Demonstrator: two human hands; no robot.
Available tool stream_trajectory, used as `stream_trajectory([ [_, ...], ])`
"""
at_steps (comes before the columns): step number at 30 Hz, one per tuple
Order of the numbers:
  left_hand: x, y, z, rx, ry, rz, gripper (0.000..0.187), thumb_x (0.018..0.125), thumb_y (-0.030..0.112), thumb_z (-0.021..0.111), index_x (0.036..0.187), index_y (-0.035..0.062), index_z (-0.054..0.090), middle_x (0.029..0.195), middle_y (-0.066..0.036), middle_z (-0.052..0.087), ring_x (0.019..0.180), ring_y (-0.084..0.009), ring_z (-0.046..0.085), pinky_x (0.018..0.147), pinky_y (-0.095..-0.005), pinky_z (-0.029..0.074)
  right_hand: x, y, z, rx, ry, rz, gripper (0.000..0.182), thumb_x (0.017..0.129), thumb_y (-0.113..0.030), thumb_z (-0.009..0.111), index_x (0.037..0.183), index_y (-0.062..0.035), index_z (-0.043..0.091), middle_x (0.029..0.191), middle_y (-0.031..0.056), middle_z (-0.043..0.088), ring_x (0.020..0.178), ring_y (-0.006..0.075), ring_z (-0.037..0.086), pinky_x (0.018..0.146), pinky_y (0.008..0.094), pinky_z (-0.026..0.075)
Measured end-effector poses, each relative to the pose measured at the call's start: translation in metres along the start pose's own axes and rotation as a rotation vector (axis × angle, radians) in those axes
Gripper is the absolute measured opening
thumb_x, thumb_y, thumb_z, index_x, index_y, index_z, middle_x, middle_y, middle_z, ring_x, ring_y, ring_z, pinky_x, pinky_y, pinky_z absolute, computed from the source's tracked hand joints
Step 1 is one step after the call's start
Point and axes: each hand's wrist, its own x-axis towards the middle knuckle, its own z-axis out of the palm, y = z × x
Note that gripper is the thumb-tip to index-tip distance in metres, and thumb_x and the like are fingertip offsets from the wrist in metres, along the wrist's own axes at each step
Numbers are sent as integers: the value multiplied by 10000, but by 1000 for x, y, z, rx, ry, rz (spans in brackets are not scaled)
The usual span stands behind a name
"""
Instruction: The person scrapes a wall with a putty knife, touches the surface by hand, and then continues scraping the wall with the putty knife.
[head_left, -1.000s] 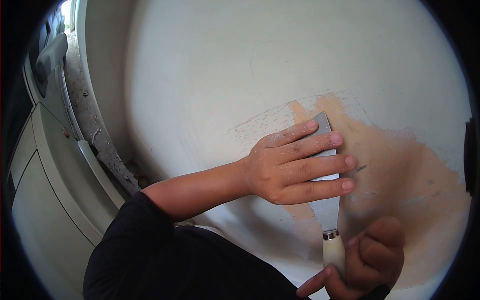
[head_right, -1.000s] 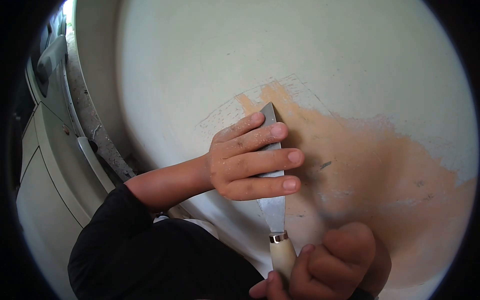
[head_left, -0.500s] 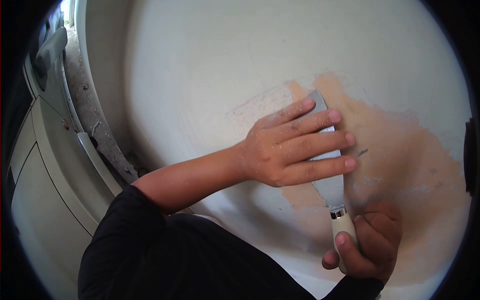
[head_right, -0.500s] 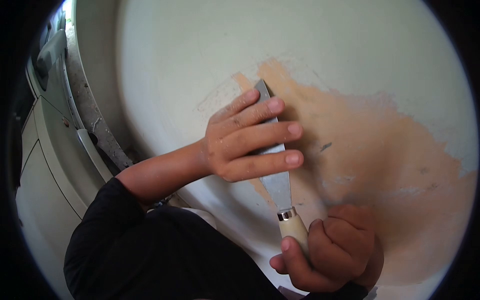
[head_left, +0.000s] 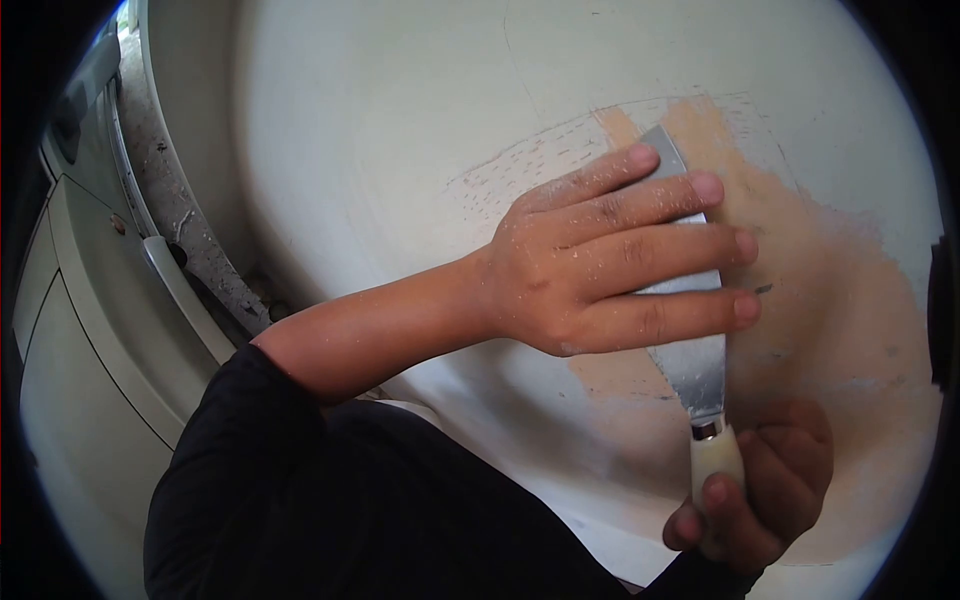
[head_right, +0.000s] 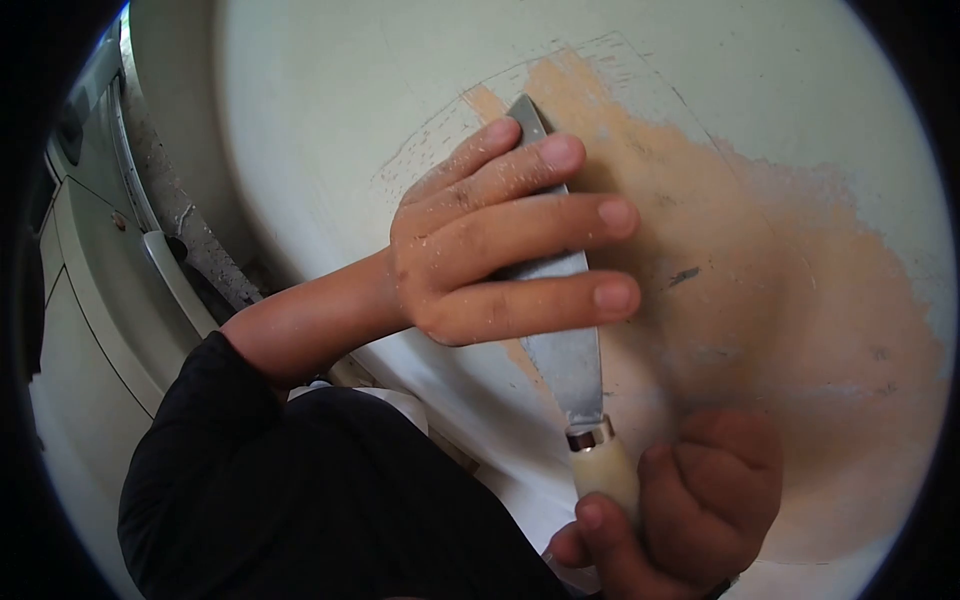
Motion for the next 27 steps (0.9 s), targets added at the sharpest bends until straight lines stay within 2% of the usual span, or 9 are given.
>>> stream_trajectory([
  [2,1,-1,5,14,49,28,301,885,185,698,1174,263,719,1205,-1,721,1222,-263,638,1116,-423,428,-4,3,1,-65,-1,-156,314,1016,-380,523,1140,-94,557,887,104,507,677,194,440,547,367,427],
  [4,3,-3,5,37,92,61,297,879,178,678,1158,265,732,1191,25,717,1178,-222,652,1050,-397,488,2,3,2,-28,-4,-89,310,1018,-377,517,1138,-94,557,886,104,504,681,199,443,549,371,426],
  [6,3,-2,3,31,66,8,300,881,178,671,1162,265,730,1198,24,717,1182,-222,652,1056,-399,482,2,0,0,10,-18,7,307,1020,-375,512,1137,-95,557,885,104,501,686,203,446,551,375,426],
  [8,1,-1,3,16,56,17,307,878,180,670,1166,266,729,1196,22,718,1182,-222,652,1066,-402,473,3,1,0,-74,-15,-96,296,1019,-365,514,1135,-96,557,884,103,494,687,209,441,550,382,423],
  [12,5,-2,3,45,49,4,313,868,185,672,1165,267,729,1177,19,724,1162,-220,663,1050,-394,486,5,1,3,12,-13,-16,300,1018,-360,513,1138,-87,551,883,103,492,680,204,433,551,372,419],
  [18,11,-7,6,63,66,53,302,862,196,673,1149,267,730,1167,17,726,1123,-213,679,986,-375,526,-2,9,2,-24,35,-146,314,1028,-366,506,1129,-70,536,885,106,486,685,193,428,545,350,415],
  [21,10,0,4,50,34,8,289,863,195,668,1135,267,736,1163,15,726,1111,-211,682,944,-365,547,0,8,-4,35,-97,-73,307,1031,-362,507,1121,-70,536,886,108,486,686,194,431,541,353,416],
  [24,11,-4,5,46,46,66,294,859,206,670,1140,265,736,1165,8,726,1096,-228,687,946,-374,538,1,7,4,-49,20,-171,294,1027,-343,512,1122,-66,535,884,111,488,679,195,436,533,354,413],
  [27,11,-5,5,102,40,61,300,846,219,674,1137,262,737,1159,0,727,1077,-241,692,942,-386,537,4,6,6,3,47,-33,287,1026,-338,512,1114,-66,535,890,113,487,663,193,429,534,352,413],
])
